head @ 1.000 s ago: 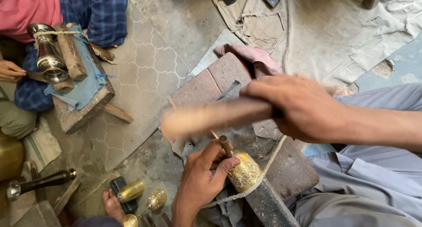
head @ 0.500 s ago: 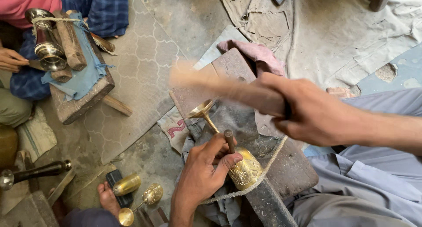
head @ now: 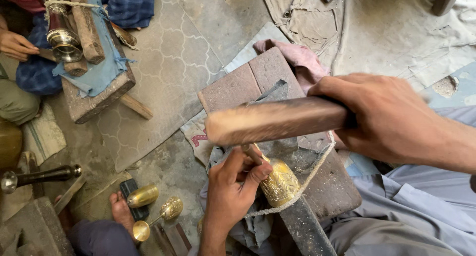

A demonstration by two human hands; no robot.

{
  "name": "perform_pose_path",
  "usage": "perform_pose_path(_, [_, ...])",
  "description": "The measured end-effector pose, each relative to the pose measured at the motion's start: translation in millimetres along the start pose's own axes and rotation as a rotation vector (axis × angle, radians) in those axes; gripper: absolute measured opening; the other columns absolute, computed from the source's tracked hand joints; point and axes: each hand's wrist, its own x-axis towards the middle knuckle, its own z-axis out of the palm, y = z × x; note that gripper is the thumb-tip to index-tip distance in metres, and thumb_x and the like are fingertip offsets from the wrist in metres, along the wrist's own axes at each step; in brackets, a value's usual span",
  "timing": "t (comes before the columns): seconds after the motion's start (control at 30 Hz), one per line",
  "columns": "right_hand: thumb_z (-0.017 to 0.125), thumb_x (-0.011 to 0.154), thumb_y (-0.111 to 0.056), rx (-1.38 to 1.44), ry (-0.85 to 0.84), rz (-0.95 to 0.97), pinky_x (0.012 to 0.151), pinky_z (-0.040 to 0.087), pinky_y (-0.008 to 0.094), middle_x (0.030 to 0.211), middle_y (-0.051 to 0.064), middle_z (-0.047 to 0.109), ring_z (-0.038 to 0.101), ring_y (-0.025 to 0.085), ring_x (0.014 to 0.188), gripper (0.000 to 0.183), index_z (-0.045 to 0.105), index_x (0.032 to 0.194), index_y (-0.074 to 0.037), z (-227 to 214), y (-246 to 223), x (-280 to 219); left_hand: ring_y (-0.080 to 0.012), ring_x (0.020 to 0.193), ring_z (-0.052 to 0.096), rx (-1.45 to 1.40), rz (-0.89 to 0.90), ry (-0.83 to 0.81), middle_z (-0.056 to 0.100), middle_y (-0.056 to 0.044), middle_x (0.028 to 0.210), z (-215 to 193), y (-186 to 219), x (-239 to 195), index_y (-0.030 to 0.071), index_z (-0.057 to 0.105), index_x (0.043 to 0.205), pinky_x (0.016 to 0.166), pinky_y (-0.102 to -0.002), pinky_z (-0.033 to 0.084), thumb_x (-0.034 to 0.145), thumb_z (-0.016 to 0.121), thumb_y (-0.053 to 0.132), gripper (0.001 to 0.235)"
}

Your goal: The person sits on the floor and uses a wooden mallet to hammer a brass lamp base that is secured in a wooden vise. They repeatedly strike a metal punch held against the lamp base to create decorative indentations.

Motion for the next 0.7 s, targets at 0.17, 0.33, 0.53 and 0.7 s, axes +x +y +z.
perform_pose_path(0.17, [0.08,0.075,-0.017,0.084,-0.164,0.157,0.065,0.06,0.037,0.083,0.005,0.075,0.072,0.019,0.065,0.051,0.061,0.123,-0.017,-2.1,-0.9,-1.5,-0.0166,0.079,0.081,0.039,0.069,-0.021,0.079,-0.006,0.086,8.1,-7.7,-14.0,0.006,0.064,0.104,0.066,-0.031,0.063,0.097,0.073,0.026,0.023])
perform_pose_path(0.33, [0.073,0.075,-0.013,0.404,-0.085,0.021,0.066,0.058,0.035,0.089,0.005,0.073,0.069,0.02,0.071,0.048,0.06,0.121,-0.014,0.7,-7.8,0.4,-0.0167,0.077,0.08,0.093,0.077,-0.007,0.077,-0.007,0.085,10.7,-6.0,-14.0,0.006,0.064,0.107,0.063,-0.031,0.063,0.094,0.076,0.024,0.025])
perform_pose_path(0.53, [0.07,0.086,-0.01,-0.201,0.003,-0.131,0.071,0.055,0.042,0.087,0.007,0.066,0.067,0.022,0.077,0.026,0.057,0.11,-0.01,14.4,-11.7,0.8,-0.0191,0.078,0.079,0.121,0.145,0.019,0.076,-0.008,0.087,8.1,-2.7,-14.5,0.006,0.064,0.108,0.067,-0.032,0.061,0.095,0.077,0.024,0.025])
perform_pose_path(0.7, [0.073,0.074,-0.012,-0.322,0.045,-0.193,0.073,0.056,0.048,0.085,0.009,0.066,0.067,0.026,0.076,0.033,0.059,0.103,-0.008,23.5,6.7,-11.8,-0.0232,0.082,0.075,0.195,0.319,0.063,0.077,-0.01,0.092,8.6,-14.2,-17.5,0.007,0.067,0.115,0.073,-0.035,0.059,0.097,0.074,0.025,0.026])
